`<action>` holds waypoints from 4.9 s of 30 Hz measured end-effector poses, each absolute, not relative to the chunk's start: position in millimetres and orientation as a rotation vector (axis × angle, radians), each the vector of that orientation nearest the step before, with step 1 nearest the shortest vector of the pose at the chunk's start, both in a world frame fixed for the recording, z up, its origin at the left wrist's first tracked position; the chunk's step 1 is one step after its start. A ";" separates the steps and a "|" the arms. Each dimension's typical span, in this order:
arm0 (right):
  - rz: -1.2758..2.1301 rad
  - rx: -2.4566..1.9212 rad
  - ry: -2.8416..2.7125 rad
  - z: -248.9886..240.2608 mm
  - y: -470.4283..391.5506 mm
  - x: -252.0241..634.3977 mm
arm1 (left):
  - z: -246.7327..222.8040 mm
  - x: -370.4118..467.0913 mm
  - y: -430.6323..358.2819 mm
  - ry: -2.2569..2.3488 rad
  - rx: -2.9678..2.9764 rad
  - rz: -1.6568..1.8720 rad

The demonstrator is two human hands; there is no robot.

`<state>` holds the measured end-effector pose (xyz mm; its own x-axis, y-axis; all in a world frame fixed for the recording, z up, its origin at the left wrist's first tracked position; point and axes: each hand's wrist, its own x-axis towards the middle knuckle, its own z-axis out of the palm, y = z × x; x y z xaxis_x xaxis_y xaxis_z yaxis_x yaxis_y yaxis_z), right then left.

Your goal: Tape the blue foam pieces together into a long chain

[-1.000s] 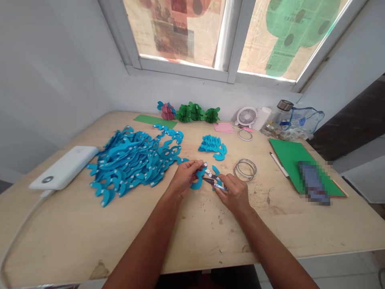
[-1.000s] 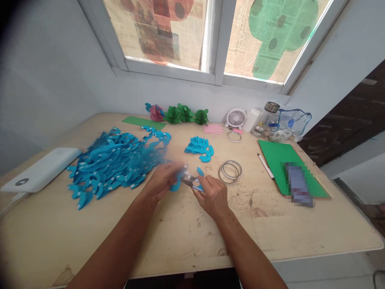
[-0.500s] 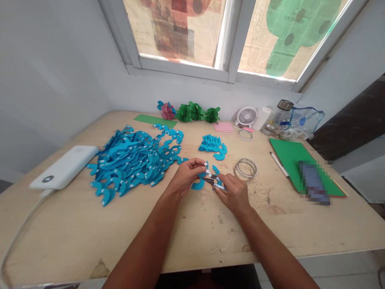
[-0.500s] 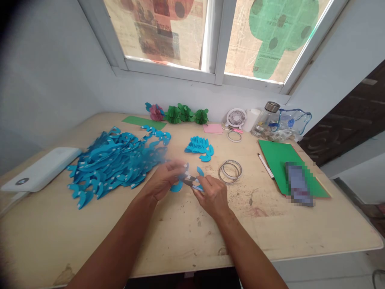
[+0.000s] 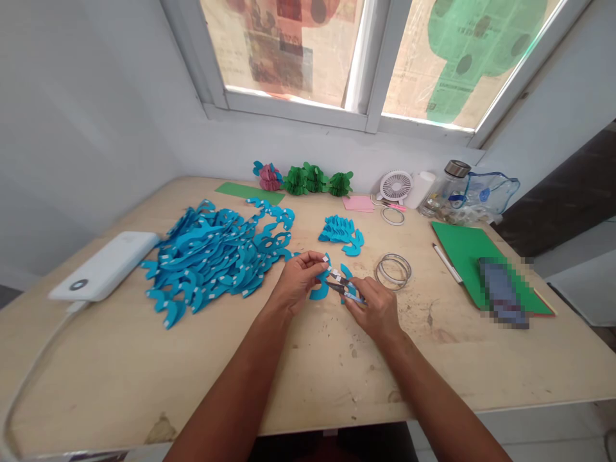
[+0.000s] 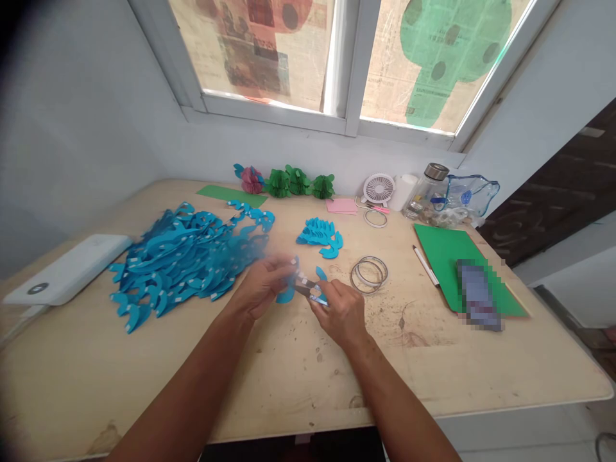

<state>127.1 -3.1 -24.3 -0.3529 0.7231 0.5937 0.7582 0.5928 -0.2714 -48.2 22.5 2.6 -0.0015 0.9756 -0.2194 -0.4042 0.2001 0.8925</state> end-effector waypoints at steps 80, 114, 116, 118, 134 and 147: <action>0.914 -1.381 -1.582 -22.9 12.5 134.1 | -7.7 -16.0 9.1 1.236 1.563 0.907; 1.270 -1.293 -1.236 -12.9 10.5 134.7 | -10.1 -19.7 14.0 1.434 1.524 0.985; 1.266 -1.301 -1.264 -12.0 10.2 134.2 | -10.1 -19.2 13.8 1.388 1.498 0.972; 1.244 -1.314 -1.315 -11.6 9.9 133.1 | -11.2 -18.3 13.7 1.342 1.521 0.958; 1.070 -1.349 -1.571 -30.2 17.0 137.6 | -12.7 -18.3 12.2 1.442 1.899 0.783; 0.992 -1.391 -1.625 -33.2 15.8 137.7 | -12.2 -17.8 11.8 1.467 1.930 0.710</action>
